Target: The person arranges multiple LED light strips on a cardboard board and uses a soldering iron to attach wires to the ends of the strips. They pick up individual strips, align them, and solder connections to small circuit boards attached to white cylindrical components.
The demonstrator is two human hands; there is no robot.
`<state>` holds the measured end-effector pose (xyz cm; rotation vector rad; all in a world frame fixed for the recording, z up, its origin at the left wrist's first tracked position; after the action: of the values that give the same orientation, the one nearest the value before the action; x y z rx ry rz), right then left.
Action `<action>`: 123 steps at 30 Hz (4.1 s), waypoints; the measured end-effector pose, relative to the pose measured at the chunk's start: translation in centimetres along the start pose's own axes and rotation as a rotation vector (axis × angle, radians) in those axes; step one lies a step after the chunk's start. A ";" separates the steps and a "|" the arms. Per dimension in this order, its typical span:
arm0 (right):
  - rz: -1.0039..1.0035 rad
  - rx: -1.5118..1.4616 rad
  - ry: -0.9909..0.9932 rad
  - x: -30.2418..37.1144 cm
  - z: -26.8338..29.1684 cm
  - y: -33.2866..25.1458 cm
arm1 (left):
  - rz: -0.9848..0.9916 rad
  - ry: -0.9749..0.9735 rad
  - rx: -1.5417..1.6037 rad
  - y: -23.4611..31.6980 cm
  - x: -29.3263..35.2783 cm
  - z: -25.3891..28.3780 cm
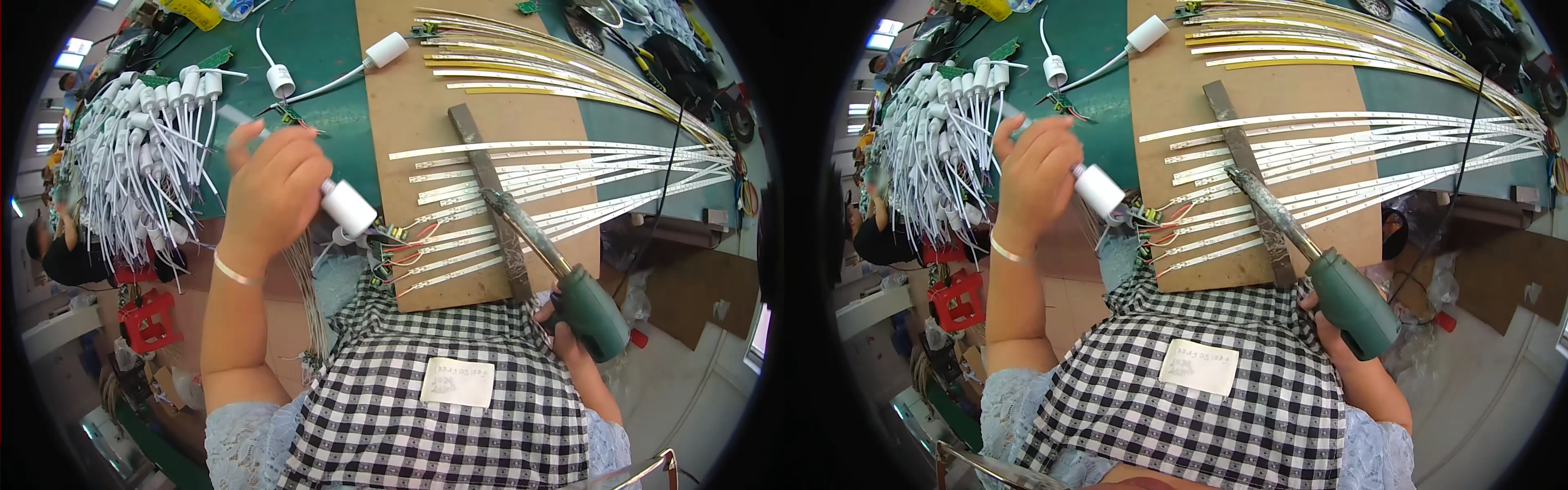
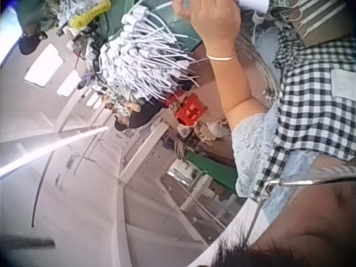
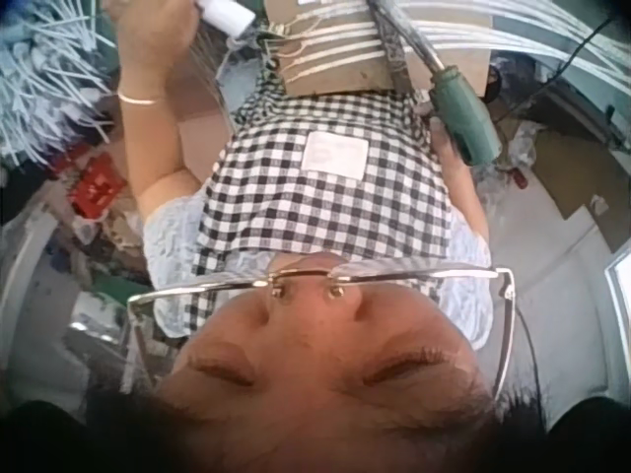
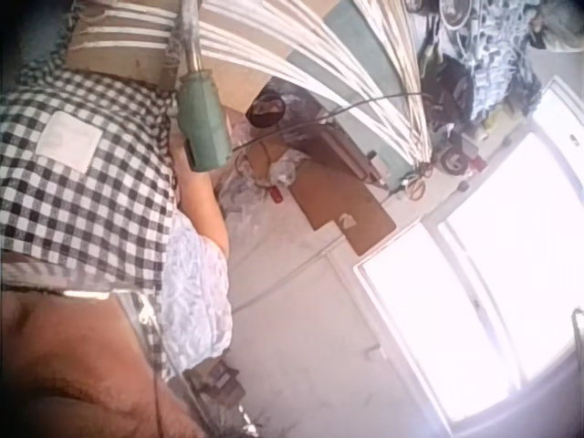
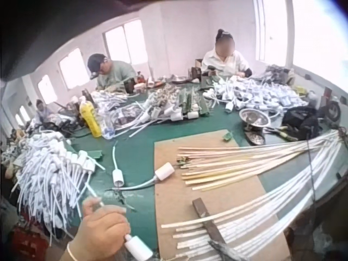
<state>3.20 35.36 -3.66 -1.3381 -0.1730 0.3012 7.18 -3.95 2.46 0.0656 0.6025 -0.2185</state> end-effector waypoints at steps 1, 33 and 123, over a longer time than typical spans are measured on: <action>-0.042 0.044 -0.036 0.2 0.4 0.7 | 0.008 -0.009 0.006 0.4 0.4 1.4; -0.005 0.120 -0.027 -1.0 0.1 -0.1 | 0.322 -0.087 0.377 3.9 -0.9 -4.3; 0.360 0.428 -0.260 -2.7 -3.1 -4.2 | 0.173 -0.070 0.361 5.5 -0.8 -4.2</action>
<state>2.06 30.80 -0.17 -0.8958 -0.0767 0.7737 5.45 2.09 -0.59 0.4550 0.4789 -0.1588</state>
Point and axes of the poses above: each hand's wrist, its own x-axis away from the middle knuckle, its own z-axis out of the back of the hand, y = z × x, the point moved 2 cm from there along -x, towards the middle knuckle, and after that the axes turned 11 degrees about y, right-handed, at the moved point
